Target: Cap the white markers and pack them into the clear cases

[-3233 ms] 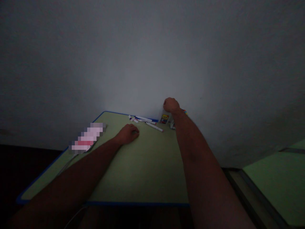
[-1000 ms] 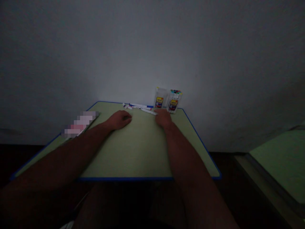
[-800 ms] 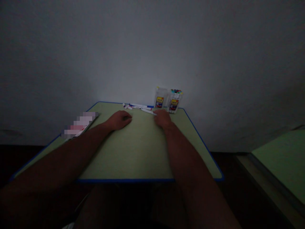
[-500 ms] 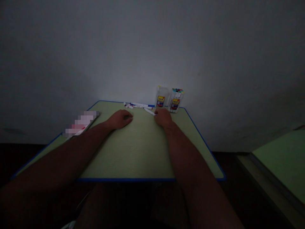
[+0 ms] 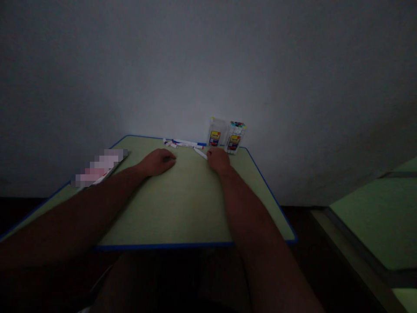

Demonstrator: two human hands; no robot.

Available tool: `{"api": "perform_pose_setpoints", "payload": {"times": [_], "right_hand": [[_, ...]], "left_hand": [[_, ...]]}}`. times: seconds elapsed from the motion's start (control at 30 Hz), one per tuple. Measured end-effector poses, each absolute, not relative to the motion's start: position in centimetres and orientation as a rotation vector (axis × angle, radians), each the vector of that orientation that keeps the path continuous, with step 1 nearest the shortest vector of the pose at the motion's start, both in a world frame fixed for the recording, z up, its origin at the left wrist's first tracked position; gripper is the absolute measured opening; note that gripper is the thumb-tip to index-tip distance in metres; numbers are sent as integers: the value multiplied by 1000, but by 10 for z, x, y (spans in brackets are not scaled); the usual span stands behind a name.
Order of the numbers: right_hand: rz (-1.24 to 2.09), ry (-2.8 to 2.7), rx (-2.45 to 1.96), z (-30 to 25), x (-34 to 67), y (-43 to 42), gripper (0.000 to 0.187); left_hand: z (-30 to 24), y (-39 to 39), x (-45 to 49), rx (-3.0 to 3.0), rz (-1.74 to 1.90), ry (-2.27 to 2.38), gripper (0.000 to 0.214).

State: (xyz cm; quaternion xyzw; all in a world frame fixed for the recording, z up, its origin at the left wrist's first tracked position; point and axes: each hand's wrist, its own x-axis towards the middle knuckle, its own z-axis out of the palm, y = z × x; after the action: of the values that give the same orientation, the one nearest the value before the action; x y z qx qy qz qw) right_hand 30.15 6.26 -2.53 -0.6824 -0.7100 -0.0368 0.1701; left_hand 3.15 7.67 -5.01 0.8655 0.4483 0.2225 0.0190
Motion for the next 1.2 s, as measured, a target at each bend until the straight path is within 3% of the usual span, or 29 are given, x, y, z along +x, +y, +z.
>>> {"api": "perform_pose_setpoints", "payload": {"times": [0.33,0.77,1.2], "right_hand": [[-137,-2086,-1923,-29,303,66,30],[-25,-2091,-1863,-28,303,65,15],[26,-2122,-1804,-29,302,66,21]], "left_hand": [[-48,75,33,2673,686,1404,40],[-48,75,33,2656,696,1402,38],[-47,75,33,2650,685,1382,38]]}}
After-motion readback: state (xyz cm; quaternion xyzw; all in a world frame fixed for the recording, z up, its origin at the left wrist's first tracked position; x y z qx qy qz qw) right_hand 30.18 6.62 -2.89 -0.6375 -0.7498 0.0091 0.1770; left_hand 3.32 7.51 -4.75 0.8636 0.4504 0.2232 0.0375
